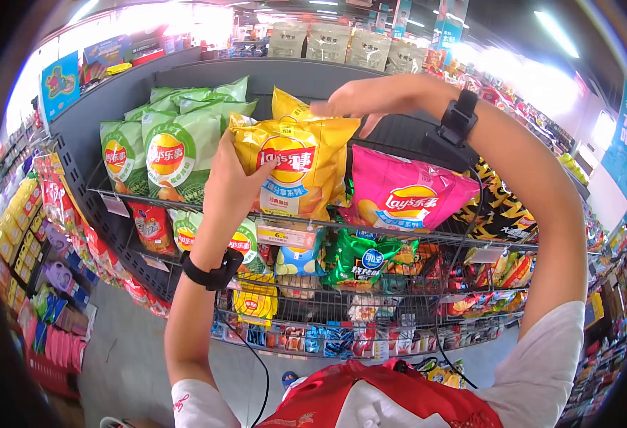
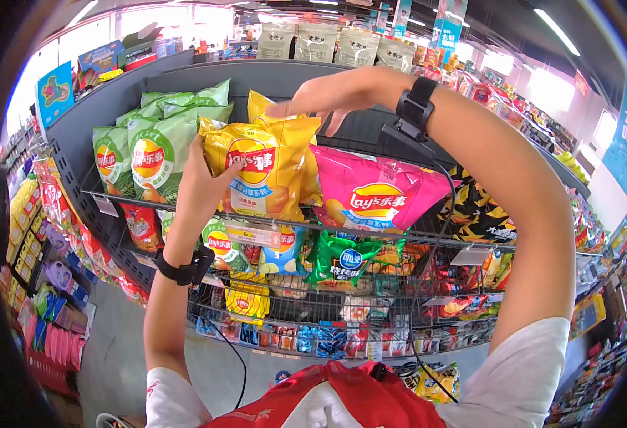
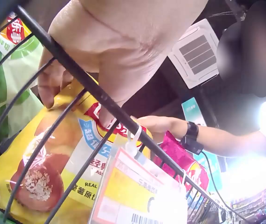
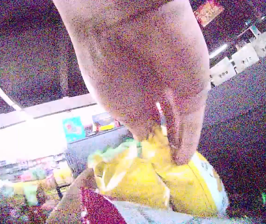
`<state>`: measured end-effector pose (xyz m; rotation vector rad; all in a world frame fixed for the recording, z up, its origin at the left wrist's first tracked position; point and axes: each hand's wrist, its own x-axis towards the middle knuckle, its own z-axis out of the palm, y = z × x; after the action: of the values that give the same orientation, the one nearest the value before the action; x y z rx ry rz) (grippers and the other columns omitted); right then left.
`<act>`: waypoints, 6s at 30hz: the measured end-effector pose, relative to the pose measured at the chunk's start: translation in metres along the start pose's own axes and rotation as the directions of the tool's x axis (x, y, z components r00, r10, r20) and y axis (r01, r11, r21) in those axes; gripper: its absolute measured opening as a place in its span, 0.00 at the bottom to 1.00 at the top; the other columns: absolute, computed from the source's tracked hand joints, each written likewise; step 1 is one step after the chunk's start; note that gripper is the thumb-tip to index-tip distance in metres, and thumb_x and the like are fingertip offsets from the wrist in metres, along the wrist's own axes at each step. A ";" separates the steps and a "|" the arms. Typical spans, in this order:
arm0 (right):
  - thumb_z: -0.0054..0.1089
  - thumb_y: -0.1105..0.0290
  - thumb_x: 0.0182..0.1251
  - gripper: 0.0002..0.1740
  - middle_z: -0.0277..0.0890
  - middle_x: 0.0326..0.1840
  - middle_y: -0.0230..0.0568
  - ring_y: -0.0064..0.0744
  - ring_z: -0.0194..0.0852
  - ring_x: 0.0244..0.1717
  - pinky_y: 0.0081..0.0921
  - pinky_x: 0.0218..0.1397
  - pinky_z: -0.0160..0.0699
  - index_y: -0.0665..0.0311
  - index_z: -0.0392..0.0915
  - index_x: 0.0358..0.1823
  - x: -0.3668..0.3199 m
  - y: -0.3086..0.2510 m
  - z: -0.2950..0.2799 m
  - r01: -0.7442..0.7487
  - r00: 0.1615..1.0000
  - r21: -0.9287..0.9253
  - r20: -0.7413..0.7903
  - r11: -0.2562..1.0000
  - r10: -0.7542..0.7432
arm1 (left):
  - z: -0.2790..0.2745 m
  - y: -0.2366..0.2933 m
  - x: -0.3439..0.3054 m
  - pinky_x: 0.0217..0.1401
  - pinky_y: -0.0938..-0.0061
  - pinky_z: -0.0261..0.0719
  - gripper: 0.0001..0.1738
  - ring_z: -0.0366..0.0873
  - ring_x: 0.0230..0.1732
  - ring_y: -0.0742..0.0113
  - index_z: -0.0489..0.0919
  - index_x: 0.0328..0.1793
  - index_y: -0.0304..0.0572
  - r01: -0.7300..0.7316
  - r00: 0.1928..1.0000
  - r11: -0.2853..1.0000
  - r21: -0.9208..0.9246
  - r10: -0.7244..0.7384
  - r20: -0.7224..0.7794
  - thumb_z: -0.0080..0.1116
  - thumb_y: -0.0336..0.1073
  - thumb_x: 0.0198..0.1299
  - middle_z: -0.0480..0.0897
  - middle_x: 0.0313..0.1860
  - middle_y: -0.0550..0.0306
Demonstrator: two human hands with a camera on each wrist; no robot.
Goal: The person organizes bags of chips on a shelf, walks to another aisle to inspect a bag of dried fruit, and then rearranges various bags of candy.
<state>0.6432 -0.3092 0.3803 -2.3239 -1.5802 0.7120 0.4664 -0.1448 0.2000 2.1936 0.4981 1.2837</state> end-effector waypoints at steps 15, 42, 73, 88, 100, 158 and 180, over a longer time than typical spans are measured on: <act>0.65 0.64 0.71 0.12 0.78 0.40 0.34 0.24 0.82 0.42 0.28 0.44 0.87 0.65 0.76 0.42 0.048 0.048 -0.037 0.099 0.970 -0.067 -0.217 0.993 -0.111 | -0.007 -0.001 -0.012 0.72 0.57 0.72 0.55 0.69 0.75 0.44 0.55 0.82 0.33 -0.013 1.000 0.995 0.095 0.012 0.009 0.70 0.57 0.60 0.71 0.74 0.39; 0.62 0.43 0.68 0.35 0.79 0.45 0.58 0.47 0.86 0.42 0.39 0.33 0.86 0.73 0.77 0.54 0.107 0.069 -0.041 -0.329 0.929 -0.480 -0.319 0.813 0.188 | -0.005 -0.002 -0.016 0.48 0.59 0.79 0.17 0.82 0.50 0.53 0.79 0.44 0.46 -0.084 0.995 0.970 0.230 0.068 0.078 0.66 0.50 0.64 0.85 0.45 0.58; 0.62 0.57 0.74 0.24 0.83 0.53 0.48 0.36 0.81 0.54 0.34 0.58 0.78 0.68 0.75 0.61 -0.016 -0.010 -0.002 0.181 0.960 -0.291 -0.157 0.939 -0.234 | 0.005 -0.012 -0.013 0.56 0.51 0.80 0.22 0.79 0.57 0.35 0.63 0.72 0.35 -0.143 0.966 0.980 0.137 0.168 -0.198 0.48 0.34 0.76 0.74 0.62 0.34; 0.61 0.53 0.72 0.33 0.70 0.73 0.52 0.53 0.67 0.73 0.45 0.73 0.69 0.59 0.66 0.74 0.039 0.006 0.046 0.068 0.844 -0.771 -0.293 0.633 -0.448 | -0.003 -0.013 -0.012 0.62 0.52 0.78 0.34 0.74 0.64 0.38 0.70 0.68 0.35 -0.068 0.986 0.979 0.192 0.095 -0.135 0.65 0.50 0.64 0.76 0.61 0.39; 0.58 0.47 0.74 0.27 0.78 0.58 0.51 0.51 0.76 0.60 0.43 0.65 0.73 0.64 0.78 0.57 -0.191 0.159 -0.020 -0.329 0.711 -0.725 -0.612 0.605 -0.346 | 0.002 -0.011 -0.012 0.73 0.55 0.68 0.39 0.69 0.72 0.43 0.67 0.73 0.38 -0.034 0.994 0.948 0.316 0.065 -0.090 0.64 0.57 0.66 0.73 0.69 0.41; 0.61 0.62 0.73 0.13 0.85 0.35 0.38 0.31 0.79 0.31 0.34 0.36 0.76 0.64 0.80 0.47 -0.071 0.257 -0.077 -0.012 0.710 -0.329 -0.668 0.944 -0.224 | 0.079 0.101 -0.052 0.31 0.52 0.77 0.24 0.82 0.27 0.40 0.80 0.28 0.41 -0.116 0.989 0.936 0.334 0.079 0.122 0.55 0.52 0.71 0.83 0.23 0.44; 0.80 0.60 0.56 0.52 0.65 0.76 0.63 0.54 0.63 0.78 0.38 0.78 0.64 0.68 0.58 0.77 -0.188 0.297 -0.049 -0.397 0.897 -0.340 -0.341 0.853 0.281 | 0.084 0.101 -0.052 0.36 0.53 0.77 0.24 0.83 0.33 0.42 0.85 0.36 0.41 -0.036 0.992 0.923 0.384 -0.013 0.125 0.52 0.53 0.73 0.84 0.28 0.45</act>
<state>0.8511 -0.5931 0.3344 -2.8961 -1.2887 0.0973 0.5195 -0.2754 0.1935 2.5840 0.7414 1.1164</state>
